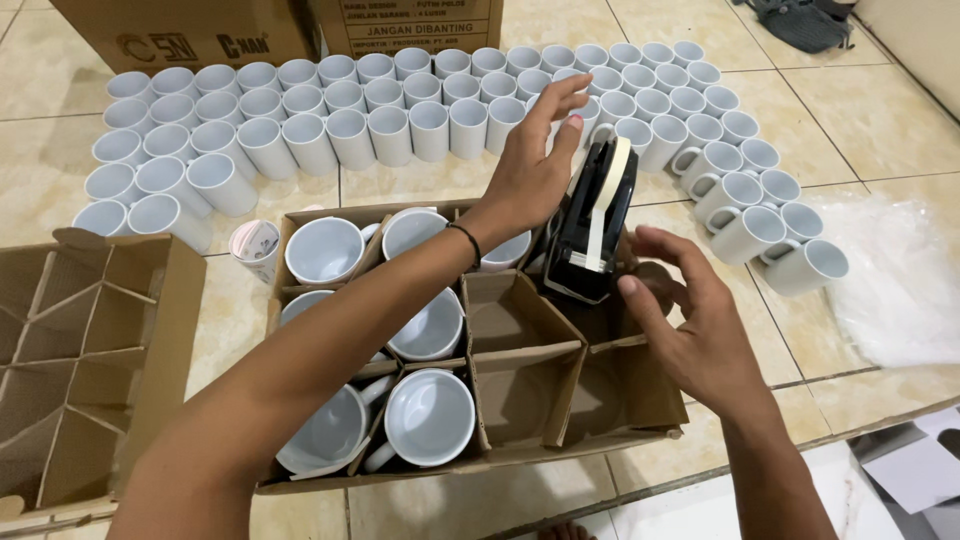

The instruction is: The person applies a white paper label to the side of a white ceramic mug, smoothing it down by hand. They then place the labeled mug into a cardboard box with dividers. The person repeats this process with several mugs.

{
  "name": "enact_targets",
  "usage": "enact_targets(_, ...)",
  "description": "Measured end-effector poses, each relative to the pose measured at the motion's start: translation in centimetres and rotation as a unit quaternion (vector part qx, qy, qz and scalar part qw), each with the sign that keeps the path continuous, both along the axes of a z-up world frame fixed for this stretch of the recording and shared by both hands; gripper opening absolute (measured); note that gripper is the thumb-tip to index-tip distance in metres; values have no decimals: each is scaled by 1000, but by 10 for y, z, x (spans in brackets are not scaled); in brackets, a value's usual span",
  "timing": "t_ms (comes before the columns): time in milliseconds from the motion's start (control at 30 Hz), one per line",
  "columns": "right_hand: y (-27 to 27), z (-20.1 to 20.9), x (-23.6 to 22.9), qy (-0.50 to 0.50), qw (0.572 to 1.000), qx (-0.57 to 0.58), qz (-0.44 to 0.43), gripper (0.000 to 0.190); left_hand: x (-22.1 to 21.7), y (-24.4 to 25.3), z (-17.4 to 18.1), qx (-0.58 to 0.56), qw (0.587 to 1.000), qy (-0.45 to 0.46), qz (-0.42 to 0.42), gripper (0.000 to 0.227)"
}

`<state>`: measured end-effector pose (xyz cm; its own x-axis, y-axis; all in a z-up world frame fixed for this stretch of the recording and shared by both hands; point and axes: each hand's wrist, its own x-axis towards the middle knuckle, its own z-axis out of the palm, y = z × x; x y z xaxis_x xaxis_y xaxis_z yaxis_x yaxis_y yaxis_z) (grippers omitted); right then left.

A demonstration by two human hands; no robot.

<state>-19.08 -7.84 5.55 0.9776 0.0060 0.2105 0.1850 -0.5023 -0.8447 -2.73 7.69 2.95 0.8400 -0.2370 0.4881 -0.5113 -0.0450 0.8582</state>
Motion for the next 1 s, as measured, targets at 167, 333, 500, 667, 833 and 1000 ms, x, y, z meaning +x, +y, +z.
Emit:
enact_targets(167,6,7,19,-49,996,-53,60,66,-31,8,28,61,991,-113,-43,42)
enact_targets(333,9,19,71,-146,972,-175,60,58,-18,25,19,155,983,-79,-52,60)
enact_targets(500,36,48,140,-92,964,-217,122,57,21,68,17,206,978,-9,46,46)
enact_targets(667,95,64,176,16,971,-174,164,49,33,139,20,244,956,96,129,27)
enact_targets(833,179,37,218,66,952,-241,174,58,27,211,20,351,911,104,189,24)
enact_targets(1000,282,7,248,46,896,-353,265,67,31,283,8,336,885,206,247,30)
